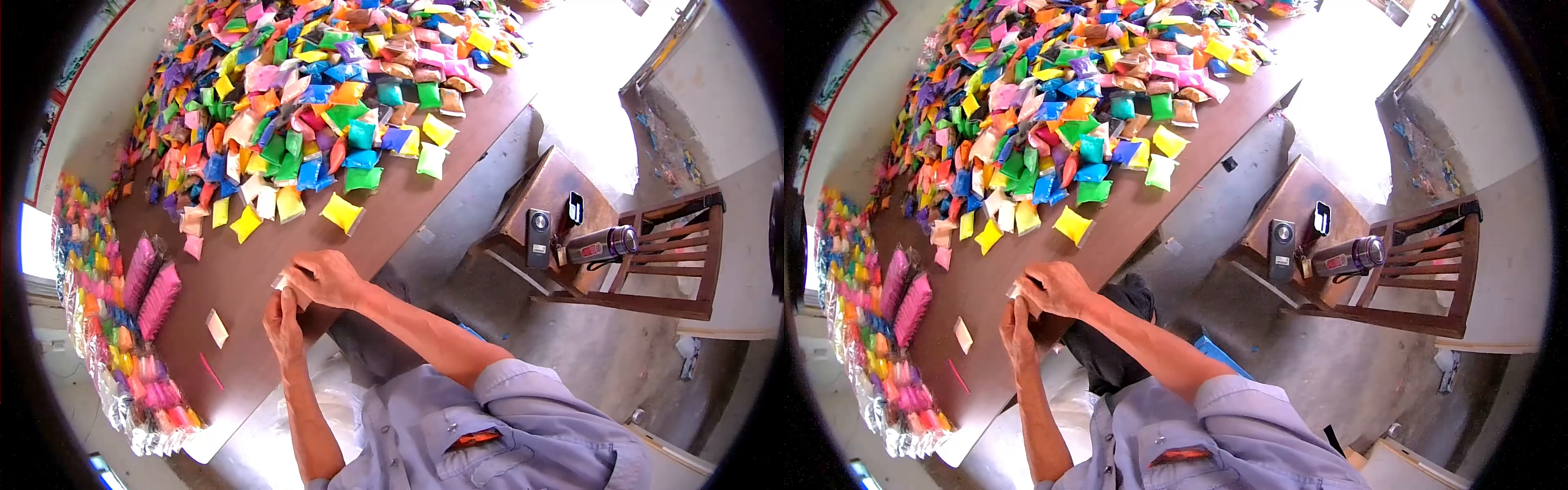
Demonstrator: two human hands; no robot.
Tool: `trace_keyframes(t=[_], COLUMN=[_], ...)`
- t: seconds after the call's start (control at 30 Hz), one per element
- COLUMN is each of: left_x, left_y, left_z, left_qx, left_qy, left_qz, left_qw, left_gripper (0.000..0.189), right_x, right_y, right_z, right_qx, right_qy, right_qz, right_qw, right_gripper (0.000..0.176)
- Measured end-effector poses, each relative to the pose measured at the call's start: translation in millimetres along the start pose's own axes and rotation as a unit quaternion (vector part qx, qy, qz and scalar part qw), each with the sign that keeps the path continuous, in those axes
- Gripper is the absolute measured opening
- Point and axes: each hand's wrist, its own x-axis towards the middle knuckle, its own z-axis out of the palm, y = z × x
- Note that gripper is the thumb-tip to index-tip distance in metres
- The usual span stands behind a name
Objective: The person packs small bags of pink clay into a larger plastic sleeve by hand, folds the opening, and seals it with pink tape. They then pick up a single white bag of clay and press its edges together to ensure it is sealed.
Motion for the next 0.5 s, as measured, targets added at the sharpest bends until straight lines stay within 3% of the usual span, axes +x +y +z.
trace_keyframes(t=[0.13, 0.37, 0.5], left_x=[0.5, -3.5, -3.3], left_y=[-6.3, 11.6, 5.1], left_z=[5.5, 4.9, 3.6], left_qx=[-0.03, -0.058, -0.091], left_qy=[0.02, 0.021, 0.035], left_qz=[0.029, -0.027, -0.055], left_qw=[0.999, 0.998, 0.994], left_gripper=[0.035, 0.032, 0.03], right_x=[-0.9, -0.7, -0.8], right_y=[-5.1, 3.2, 0.2], right_z=[-0.4, 4.8, 1.2], right_qx=[0.003, -0.001, -0.008], right_qy=[-0.002, 0.027, -0.012], right_qz=[-0.006, -0.017, -0.013], right_qw=[1.0, 0.999, 1.0], right_gripper=[0.026, 0.026, 0.025])
